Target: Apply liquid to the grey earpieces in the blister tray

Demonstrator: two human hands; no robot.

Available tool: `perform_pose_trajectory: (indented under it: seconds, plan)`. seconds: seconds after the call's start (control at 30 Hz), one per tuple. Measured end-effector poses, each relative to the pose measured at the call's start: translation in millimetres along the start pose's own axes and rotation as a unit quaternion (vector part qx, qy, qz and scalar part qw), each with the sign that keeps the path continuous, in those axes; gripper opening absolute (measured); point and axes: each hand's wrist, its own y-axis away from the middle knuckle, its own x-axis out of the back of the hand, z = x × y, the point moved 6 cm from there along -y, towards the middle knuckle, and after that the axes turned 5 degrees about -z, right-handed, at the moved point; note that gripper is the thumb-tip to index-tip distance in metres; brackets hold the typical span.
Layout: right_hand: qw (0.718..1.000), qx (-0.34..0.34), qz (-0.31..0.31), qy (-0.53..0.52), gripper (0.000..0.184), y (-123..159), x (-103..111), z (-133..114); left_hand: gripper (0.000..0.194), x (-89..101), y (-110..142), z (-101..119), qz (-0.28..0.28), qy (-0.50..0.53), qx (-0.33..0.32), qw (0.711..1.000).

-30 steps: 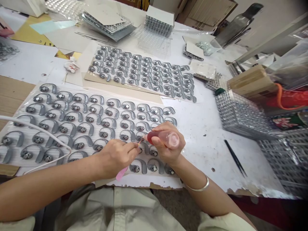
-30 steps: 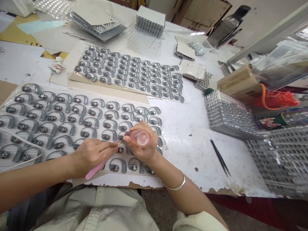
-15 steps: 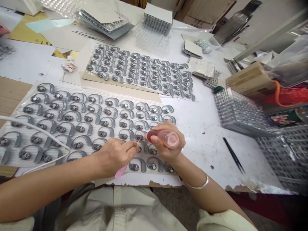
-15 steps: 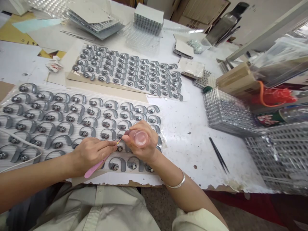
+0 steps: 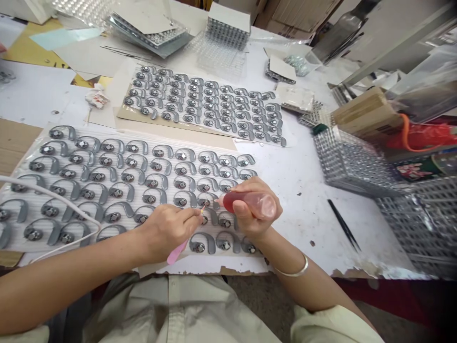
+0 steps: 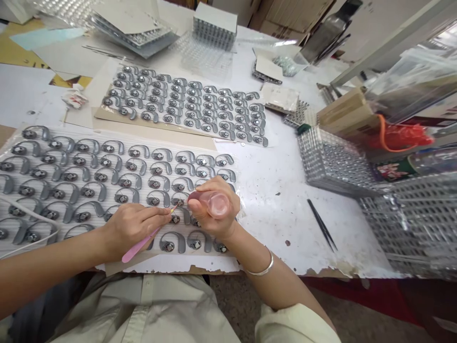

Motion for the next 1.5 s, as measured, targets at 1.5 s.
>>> perform_pose_trajectory:
  seconds: [1.5]
  plan:
    - [0.997, 0.055, -0.051, 0.012, 0.016, 2, -7, -8, 0.018, -3.3, 4, -14, 0.001, 0.079, 0.048, 0.996]
